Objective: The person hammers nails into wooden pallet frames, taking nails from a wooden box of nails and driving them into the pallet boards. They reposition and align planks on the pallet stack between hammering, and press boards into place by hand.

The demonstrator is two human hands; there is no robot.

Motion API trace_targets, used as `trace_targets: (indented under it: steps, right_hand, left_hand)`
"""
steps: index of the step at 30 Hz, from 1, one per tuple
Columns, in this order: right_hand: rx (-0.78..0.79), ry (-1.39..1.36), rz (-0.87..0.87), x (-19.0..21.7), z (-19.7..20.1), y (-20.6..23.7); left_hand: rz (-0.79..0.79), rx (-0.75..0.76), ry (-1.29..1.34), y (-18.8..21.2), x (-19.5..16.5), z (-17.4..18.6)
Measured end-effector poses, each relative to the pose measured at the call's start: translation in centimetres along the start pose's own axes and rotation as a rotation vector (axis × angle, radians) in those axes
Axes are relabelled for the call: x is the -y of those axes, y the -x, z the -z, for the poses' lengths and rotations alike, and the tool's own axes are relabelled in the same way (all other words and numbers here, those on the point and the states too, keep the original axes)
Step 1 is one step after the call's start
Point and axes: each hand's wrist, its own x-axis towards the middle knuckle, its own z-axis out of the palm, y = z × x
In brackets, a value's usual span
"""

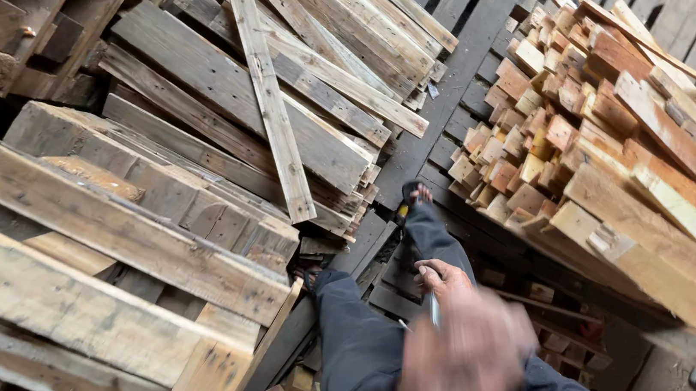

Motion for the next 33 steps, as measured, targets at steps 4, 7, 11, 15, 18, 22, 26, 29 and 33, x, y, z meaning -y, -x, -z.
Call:
trace_targets:
  steps: [4, 7, 11, 15, 18, 22, 26, 29, 33]
  right_hand:
    - [0.102, 0.078, 0.223, -1.3, 1.4, -7.7]
    - [0.188, -0.113, -0.14, -2.2, 1.0, -16.0]
    - [0.311, 0.171, -0.178, -4.1, 3.1, -28.4]
    - [0.271, 0.747, 0.022, -4.7, 7.3, -42.9]
    - [0.048, 0.821, 0.34, -4.5, 8.9, -52.2]
    - [-0.041, 0.905, 0.376, -4.5, 9.1, -59.8]
    - [0.127, 0.671, 0.023, -5.2, 7.4, -63.2]
    - [0.238, 0.709, -0.015, -5.8, 5.7, -62.3]
    - [0.228, 0.991, 0.431, -4.4, 3.7, -54.2]
  left_hand:
    - [0.712, -0.385, -0.421, 1.0, 15.4, 4.7]
    - [1.03, -0.657, -0.557, 4.0, 25.8, 10.1]
    - [1.26, -0.762, -0.933, 4.5, 36.2, 19.2]
    - [1.442, -0.737, -1.447, -0.4, 42.9, 29.3]
    - [1.554, -0.849, -1.392, -3.1, 45.4, 35.2]
    - [1.678, -0.887, -1.294, -2.9, 47.8, 38.1]
    - [1.405, -0.889, -1.326, 0.2, 50.5, 37.8]
    - [0.816, -1.051, -0.804, 2.2, 52.7, 36.2]
    - [0.812, -1.231, 0.062, 1.6, 56.3, 32.2]
